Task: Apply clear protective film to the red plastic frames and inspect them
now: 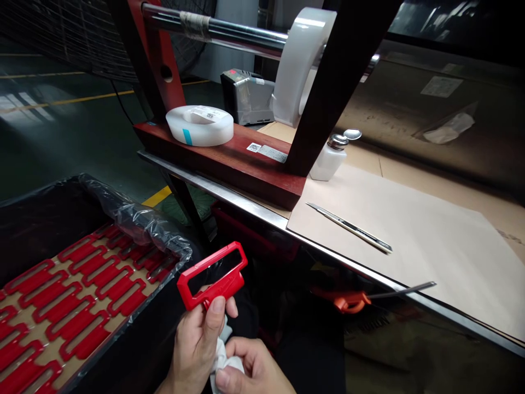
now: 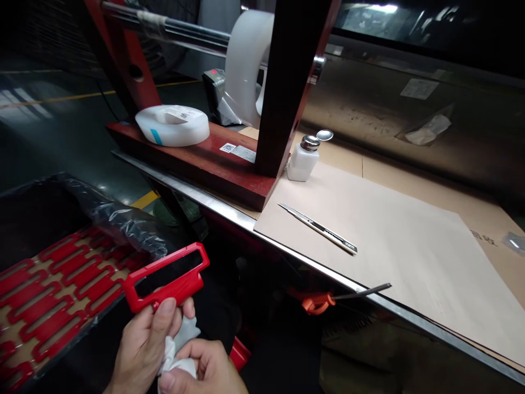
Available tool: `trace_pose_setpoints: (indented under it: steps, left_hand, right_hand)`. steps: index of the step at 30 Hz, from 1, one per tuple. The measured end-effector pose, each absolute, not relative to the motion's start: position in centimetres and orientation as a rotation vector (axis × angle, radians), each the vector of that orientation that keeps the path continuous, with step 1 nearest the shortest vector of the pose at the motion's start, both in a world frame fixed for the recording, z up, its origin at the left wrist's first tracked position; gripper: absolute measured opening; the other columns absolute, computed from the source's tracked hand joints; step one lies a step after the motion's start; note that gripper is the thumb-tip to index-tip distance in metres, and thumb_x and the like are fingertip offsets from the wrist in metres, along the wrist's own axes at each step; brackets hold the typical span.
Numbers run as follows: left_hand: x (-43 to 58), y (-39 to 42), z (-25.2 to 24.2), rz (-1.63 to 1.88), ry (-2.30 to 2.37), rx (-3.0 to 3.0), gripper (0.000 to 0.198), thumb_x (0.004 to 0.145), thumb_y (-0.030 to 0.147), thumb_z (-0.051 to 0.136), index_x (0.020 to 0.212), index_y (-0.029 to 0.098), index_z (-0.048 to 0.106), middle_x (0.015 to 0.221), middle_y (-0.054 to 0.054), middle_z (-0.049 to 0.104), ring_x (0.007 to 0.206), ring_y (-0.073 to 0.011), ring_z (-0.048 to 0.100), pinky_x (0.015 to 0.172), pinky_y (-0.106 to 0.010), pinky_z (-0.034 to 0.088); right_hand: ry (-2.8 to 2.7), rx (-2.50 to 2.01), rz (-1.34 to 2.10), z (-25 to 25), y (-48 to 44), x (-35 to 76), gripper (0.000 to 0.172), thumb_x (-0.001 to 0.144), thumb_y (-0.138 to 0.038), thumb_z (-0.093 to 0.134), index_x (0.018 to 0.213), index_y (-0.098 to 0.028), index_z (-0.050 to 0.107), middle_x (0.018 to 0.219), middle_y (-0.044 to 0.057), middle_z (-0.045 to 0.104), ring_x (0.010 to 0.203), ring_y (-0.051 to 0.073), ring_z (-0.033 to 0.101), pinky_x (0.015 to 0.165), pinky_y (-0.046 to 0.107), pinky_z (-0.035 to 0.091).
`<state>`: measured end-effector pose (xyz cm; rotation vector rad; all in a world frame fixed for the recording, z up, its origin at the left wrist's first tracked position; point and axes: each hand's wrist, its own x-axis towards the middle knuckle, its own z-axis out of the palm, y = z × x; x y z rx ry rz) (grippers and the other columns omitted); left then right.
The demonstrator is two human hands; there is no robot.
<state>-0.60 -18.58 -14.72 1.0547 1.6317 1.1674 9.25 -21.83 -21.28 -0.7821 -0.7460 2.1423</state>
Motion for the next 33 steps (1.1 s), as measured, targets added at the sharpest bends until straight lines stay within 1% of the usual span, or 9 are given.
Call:
trace_pose_setpoints:
  steps: [4,7,11,15,20,22,27,30,33]
  left_hand:
    - [-1.5,-18.3,-15.1,1.155,1.602,1.106,0.048,0.086,0.058,0.044,0.069,0.015,0.056,0.057,0.000,0.041,0.050,-0.0088,0.035,0.052,-0.023,0.032]
    - [-2.6,-17.9,-15.6,1.087,1.580,1.211,0.049,0.087,0.058,0.042,0.071,0.014,0.056,0.052,0.002,0.034,0.046,-0.0091,0.034,0.047,-0.023,0.031]
    - [-2.6,-17.5,-15.1,1.143,1.698,1.165,0.047,0.087,0.057,0.042,0.072,0.014,0.056,0.052,0.002,0.033,0.048,-0.0089,0.032,0.051,-0.025,0.029]
    - [-1.9,-17.3,-14.7,1.202,1.676,1.093,0.049,0.086,0.059,0.044,0.073,0.014,0.057,0.053,0.002,0.032,0.050,-0.0096,0.030,0.053,-0.027,0.027]
    - [-2.1,-17.4,-15.4,1.228,1.625,1.027,0.046,0.085,0.058,0.048,0.079,0.014,0.057,0.071,-0.004,0.055,0.056,-0.0104,0.039,0.054,-0.027,0.031]
    - [-2.4,-17.4,-15.7,1.170,1.606,1.087,0.046,0.086,0.058,0.046,0.077,0.014,0.057,0.067,-0.003,0.052,0.054,-0.0100,0.039,0.052,-0.025,0.033]
    - [-3.1,-17.7,-15.8,1.043,1.559,1.264,0.045,0.089,0.053,0.042,0.071,0.014,0.056,0.057,-0.001,0.043,0.049,-0.0095,0.037,0.049,-0.022,0.035]
    - [-3.3,-17.6,-15.8,1.040,1.553,1.252,0.046,0.090,0.054,0.040,0.073,0.014,0.056,0.057,-0.001,0.044,0.049,-0.0097,0.039,0.048,-0.022,0.036]
    - [-3.2,-17.6,-15.6,1.076,1.548,1.190,0.046,0.089,0.055,0.042,0.073,0.014,0.056,0.056,-0.001,0.042,0.049,-0.0099,0.039,0.049,-0.022,0.037]
  right_hand:
    - [-0.949,-0.906,2.066,-21.1,-21.5,10.3,0.047,0.074,-0.054,0.067,0.076,-0.015,0.040,0.060,-0.003,0.037,0.053,0.004,0.029,0.050,0.018,0.024]
    - [-1.159,-1.078,1.751,-20.3,-21.1,11.5,0.042,0.079,-0.050,0.062,0.070,-0.014,0.042,0.064,-0.001,0.038,0.057,0.006,0.032,0.053,0.020,0.024]
    - [-1.345,-0.979,1.415,-19.4,-20.6,12.7,0.030,0.082,-0.037,0.061,0.069,-0.014,0.047,0.086,0.005,0.049,0.077,0.012,0.048,0.069,0.024,0.037]
    - [-1.170,-0.969,1.618,-19.5,-20.7,12.9,0.026,0.086,-0.038,0.058,0.081,-0.016,0.044,0.092,0.005,0.050,0.079,0.011,0.048,0.069,0.024,0.037]
    - [-0.908,-1.062,1.856,-20.2,-21.3,12.3,0.047,0.080,-0.053,0.061,0.106,-0.017,0.045,0.079,0.001,0.047,0.066,0.008,0.039,0.059,0.020,0.028]
    - [-1.057,-1.060,1.906,-20.3,-21.2,12.3,0.058,0.077,-0.054,0.063,0.119,-0.018,0.047,0.083,0.002,0.051,0.069,0.009,0.041,0.061,0.021,0.030]
    - [-1.280,-1.020,1.923,-19.6,-20.4,12.4,0.043,0.072,-0.048,0.065,0.101,-0.016,0.063,0.085,0.003,0.051,0.072,0.011,0.043,0.064,0.023,0.034]
    - [-1.607,-1.198,1.649,-19.2,-20.1,12.8,0.030,0.075,-0.032,0.063,0.101,-0.016,0.063,0.091,0.005,0.054,0.084,0.016,0.050,0.077,0.027,0.039]
    - [-1.820,-1.350,1.385,-19.2,-20.1,13.3,0.041,0.078,-0.027,0.061,0.117,-0.019,0.058,0.105,0.008,0.057,0.101,0.022,0.051,0.094,0.034,0.036]
